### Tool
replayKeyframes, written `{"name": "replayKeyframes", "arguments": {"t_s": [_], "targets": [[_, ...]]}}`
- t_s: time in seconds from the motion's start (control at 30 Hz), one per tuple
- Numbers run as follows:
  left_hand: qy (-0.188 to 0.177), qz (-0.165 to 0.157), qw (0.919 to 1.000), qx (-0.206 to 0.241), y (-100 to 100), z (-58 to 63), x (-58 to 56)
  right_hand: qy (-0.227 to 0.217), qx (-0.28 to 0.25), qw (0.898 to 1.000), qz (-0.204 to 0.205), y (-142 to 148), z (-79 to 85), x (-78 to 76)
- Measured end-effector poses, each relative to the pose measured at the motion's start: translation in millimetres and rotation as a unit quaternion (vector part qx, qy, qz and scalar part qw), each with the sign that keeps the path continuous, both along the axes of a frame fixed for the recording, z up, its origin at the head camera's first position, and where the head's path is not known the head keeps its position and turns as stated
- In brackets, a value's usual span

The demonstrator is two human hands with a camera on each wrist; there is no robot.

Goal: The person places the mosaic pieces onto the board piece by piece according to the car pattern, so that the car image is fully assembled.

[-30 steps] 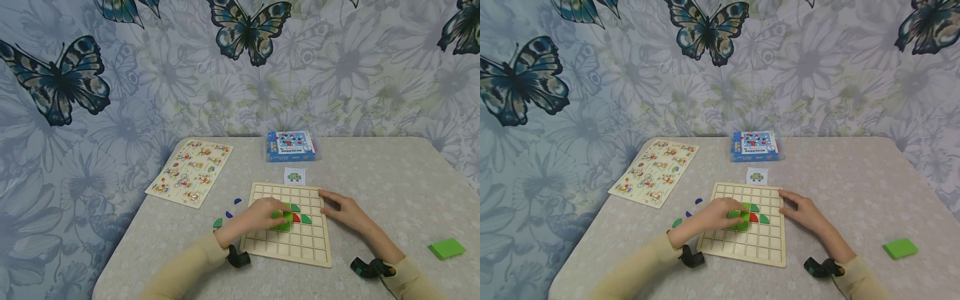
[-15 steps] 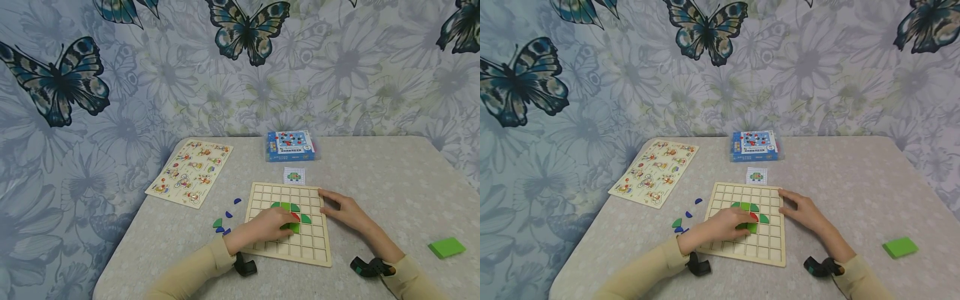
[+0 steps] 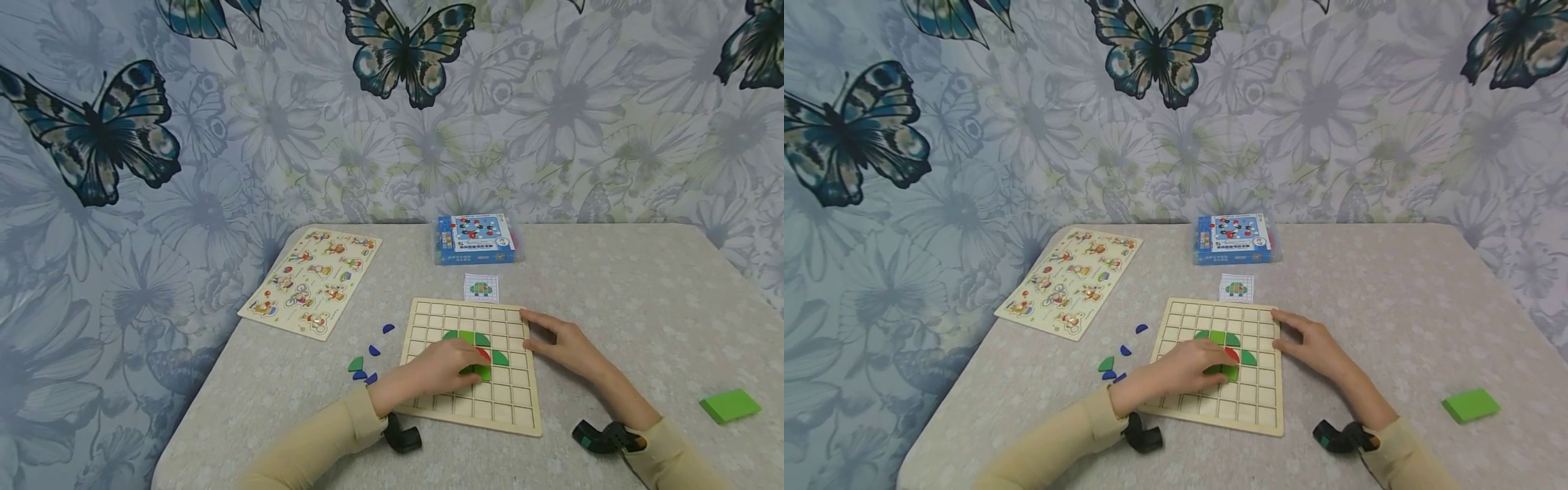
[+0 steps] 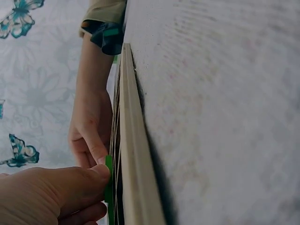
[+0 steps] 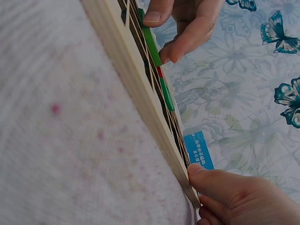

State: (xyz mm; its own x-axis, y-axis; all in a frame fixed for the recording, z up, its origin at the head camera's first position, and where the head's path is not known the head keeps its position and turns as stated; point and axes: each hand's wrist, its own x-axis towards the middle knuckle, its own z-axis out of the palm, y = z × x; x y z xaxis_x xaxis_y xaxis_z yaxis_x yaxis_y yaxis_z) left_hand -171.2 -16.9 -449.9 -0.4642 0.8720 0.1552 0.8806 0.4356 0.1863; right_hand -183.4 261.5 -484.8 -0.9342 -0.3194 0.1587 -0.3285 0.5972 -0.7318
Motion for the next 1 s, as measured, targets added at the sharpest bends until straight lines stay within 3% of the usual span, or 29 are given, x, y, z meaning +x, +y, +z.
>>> {"name": "replayKeyframes", "arguments": {"t_s": [0.33, 0.47, 0.57, 0.67, 0.77, 0.9, 1.0], "targets": [[-0.019, 0.001, 0.9997, 0.013, -1.2, 2.3, -0.7, -0.004, 0.004, 1.0, -0.004, 0.8, 1.5, 0.9], [-0.047, 0.025, 0.9976, 0.043, -21.3, 6.1, 0.6, -0.006, 0.0, 1.0, 0.0, 0.3, 0.9, 0.8], [-0.07, 0.058, 0.9917, 0.091, -50.7, 9.7, 3.8, -0.005, 0.0, 1.0, 0.004, -1.3, 0.2, 0.5], [-0.091, 0.111, 0.9773, 0.156, -86.0, 11.3, 6.8, 0.003, 0.008, 1.0, 0.003, -2.2, 1.2, 0.4], [-0.094, 0.192, 0.9574, 0.195, -119.7, 10.0, 10.2, 0.006, 0.015, 1.0, 0.0, -1.4, 2.3, -0.5], [-0.088, 0.307, 0.9301, 0.181, -154.1, 2.9, 16.0, 0.004, 0.016, 1.0, 0.001, -0.6, 1.9, -1.2], [-0.086, 0.354, 0.919, 0.152, -167.9, -3.0, 19.9, 0.004, 0.015, 1.0, 0.002, -0.7, 1.7, -0.5]]}}
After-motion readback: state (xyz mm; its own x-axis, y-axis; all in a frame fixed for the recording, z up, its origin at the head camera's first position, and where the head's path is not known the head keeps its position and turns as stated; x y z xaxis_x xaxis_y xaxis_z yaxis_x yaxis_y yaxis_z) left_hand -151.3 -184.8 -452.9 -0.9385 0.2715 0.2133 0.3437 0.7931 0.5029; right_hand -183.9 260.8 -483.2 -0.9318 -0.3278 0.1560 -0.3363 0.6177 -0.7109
